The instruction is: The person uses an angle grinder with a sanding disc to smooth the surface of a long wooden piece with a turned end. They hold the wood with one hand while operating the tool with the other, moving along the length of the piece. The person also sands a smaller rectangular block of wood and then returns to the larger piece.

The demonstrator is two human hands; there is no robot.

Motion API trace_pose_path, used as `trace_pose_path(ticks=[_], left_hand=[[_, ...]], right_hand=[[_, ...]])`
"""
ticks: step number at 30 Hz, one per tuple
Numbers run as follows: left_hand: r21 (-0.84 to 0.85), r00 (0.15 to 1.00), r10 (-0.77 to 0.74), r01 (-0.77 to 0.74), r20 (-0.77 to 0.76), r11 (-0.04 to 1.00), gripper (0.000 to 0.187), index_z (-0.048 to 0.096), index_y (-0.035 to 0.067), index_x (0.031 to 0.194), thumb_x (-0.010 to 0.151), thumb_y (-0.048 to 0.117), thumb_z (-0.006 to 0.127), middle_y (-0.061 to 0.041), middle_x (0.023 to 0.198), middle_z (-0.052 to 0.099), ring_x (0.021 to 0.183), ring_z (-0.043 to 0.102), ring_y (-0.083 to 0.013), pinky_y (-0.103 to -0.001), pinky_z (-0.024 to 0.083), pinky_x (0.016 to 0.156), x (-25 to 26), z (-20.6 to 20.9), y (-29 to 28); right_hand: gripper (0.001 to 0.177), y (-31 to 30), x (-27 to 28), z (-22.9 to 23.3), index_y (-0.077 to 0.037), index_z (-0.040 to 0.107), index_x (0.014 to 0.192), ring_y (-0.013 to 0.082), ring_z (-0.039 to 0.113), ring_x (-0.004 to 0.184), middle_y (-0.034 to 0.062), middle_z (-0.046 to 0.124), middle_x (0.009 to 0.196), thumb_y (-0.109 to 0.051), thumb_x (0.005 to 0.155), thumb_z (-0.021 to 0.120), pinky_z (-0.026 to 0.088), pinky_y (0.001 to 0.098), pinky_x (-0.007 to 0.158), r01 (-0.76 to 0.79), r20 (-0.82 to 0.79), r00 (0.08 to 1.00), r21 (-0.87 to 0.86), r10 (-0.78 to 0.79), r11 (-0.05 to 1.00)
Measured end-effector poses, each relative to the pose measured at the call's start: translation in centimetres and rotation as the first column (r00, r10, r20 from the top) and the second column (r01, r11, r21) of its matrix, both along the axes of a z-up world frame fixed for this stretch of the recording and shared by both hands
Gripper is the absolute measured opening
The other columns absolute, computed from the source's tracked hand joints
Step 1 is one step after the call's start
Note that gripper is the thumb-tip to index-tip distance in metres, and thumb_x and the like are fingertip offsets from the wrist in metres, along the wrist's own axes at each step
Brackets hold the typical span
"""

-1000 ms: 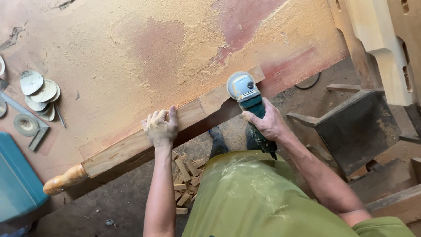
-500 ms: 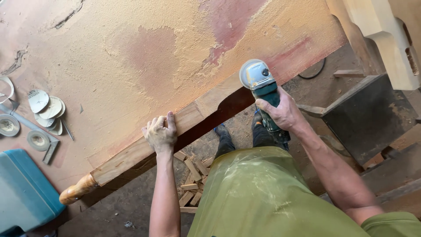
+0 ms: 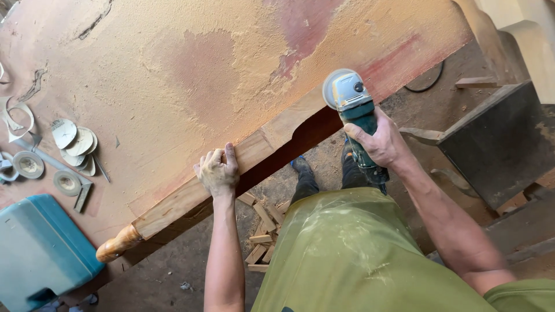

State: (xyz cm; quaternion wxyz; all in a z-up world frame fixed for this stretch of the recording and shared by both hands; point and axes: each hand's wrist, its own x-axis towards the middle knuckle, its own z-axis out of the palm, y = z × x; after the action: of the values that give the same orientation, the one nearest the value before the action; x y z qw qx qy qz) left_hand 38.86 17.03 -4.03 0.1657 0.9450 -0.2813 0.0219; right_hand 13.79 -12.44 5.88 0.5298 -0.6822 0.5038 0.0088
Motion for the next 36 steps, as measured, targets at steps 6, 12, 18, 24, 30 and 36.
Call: trace_pose_path(ticks=[6, 12, 18, 24, 30, 36], left_hand=[[0.003, 1.000, 0.014, -0.014, 0.009, 1.000, 0.054, 0.063, 0.021, 0.068, 0.103, 0.061, 0.057, -0.004, 0.069, 0.063, 0.074, 0.065, -0.0249, -0.037, 0.040, 0.083, 0.1, -0.4, 0.0], [-0.007, 0.999, 0.035, -0.035, -0.016, 0.999, 0.056, 0.066, 0.019, 0.069, 0.103, 0.062, 0.055, -0.006, 0.070, 0.064, 0.076, 0.065, -0.0267, -0.039, 0.040, 0.083, -0.2, 0.6, -0.5], [-0.004, 0.999, 0.047, -0.047, -0.024, 0.999, 0.059, 0.068, 0.021, 0.070, 0.103, 0.067, 0.052, -0.004, 0.071, 0.065, 0.077, 0.066, -0.0246, -0.039, 0.040, 0.085, 0.0, 0.0, -0.3], [-0.012, 0.999, 0.041, -0.041, -0.034, 0.999, 0.060, 0.065, 0.021, 0.068, 0.102, 0.068, 0.051, -0.004, 0.071, 0.065, 0.076, 0.066, -0.0248, -0.040, 0.041, 0.084, 0.0, 0.2, -0.1], [-0.018, 0.999, 0.029, -0.029, -0.039, 0.999, 0.060, 0.065, 0.021, 0.068, 0.103, 0.068, 0.052, -0.005, 0.071, 0.066, 0.076, 0.066, -0.0262, -0.043, 0.042, 0.087, -0.2, 0.9, -0.4], [-0.021, 0.999, 0.028, -0.029, -0.023, 0.999, 0.058, 0.066, 0.022, 0.069, 0.102, 0.067, 0.054, -0.005, 0.070, 0.065, 0.076, 0.066, -0.0252, -0.041, 0.042, 0.085, -0.2, 1.1, -0.4]], right_hand=[[0.055, 2.0, 0.9, -0.3, -0.010, 0.061, 0.117, 0.0448, 0.066, 0.106, 0.0247, 0.068, 0.099, -0.052, 0.085, 0.078, 0.051, 0.0545, 0.088, -0.039, -0.014, 0.999, 0.036, 0.039, 0.999], [0.054, 4.0, 1.4, -0.9, -0.011, 0.061, 0.116, 0.0450, 0.067, 0.104, 0.0250, 0.069, 0.099, -0.051, 0.084, 0.079, 0.052, 0.0549, 0.087, -0.096, -0.024, 0.995, 0.072, 0.098, 0.993], [0.057, 6.2, 2.7, 0.8, -0.007, 0.060, 0.117, 0.0472, 0.069, 0.103, 0.0283, 0.070, 0.098, -0.050, 0.083, 0.077, 0.053, 0.0561, 0.087, -0.178, -0.026, 0.983, 0.152, 0.184, 0.972], [0.056, 7.0, 3.1, 0.7, -0.010, 0.058, 0.120, 0.0486, 0.068, 0.104, 0.0297, 0.070, 0.098, -0.049, 0.084, 0.075, 0.053, 0.0554, 0.086, -0.240, -0.052, 0.966, 0.162, 0.251, 0.957], [0.057, 6.4, 2.5, 0.8, -0.013, 0.059, 0.119, 0.0475, 0.068, 0.103, 0.0294, 0.070, 0.096, -0.052, 0.082, 0.077, 0.053, 0.0542, 0.085, -0.233, -0.071, 0.967, 0.134, 0.244, 0.963], [0.052, 5.3, 1.6, 0.1, -0.013, 0.061, 0.117, 0.0455, 0.068, 0.104, 0.0270, 0.070, 0.098, -0.049, 0.084, 0.078, 0.054, 0.0541, 0.086, -0.199, -0.068, 0.976, 0.121, 0.208, 0.973]])
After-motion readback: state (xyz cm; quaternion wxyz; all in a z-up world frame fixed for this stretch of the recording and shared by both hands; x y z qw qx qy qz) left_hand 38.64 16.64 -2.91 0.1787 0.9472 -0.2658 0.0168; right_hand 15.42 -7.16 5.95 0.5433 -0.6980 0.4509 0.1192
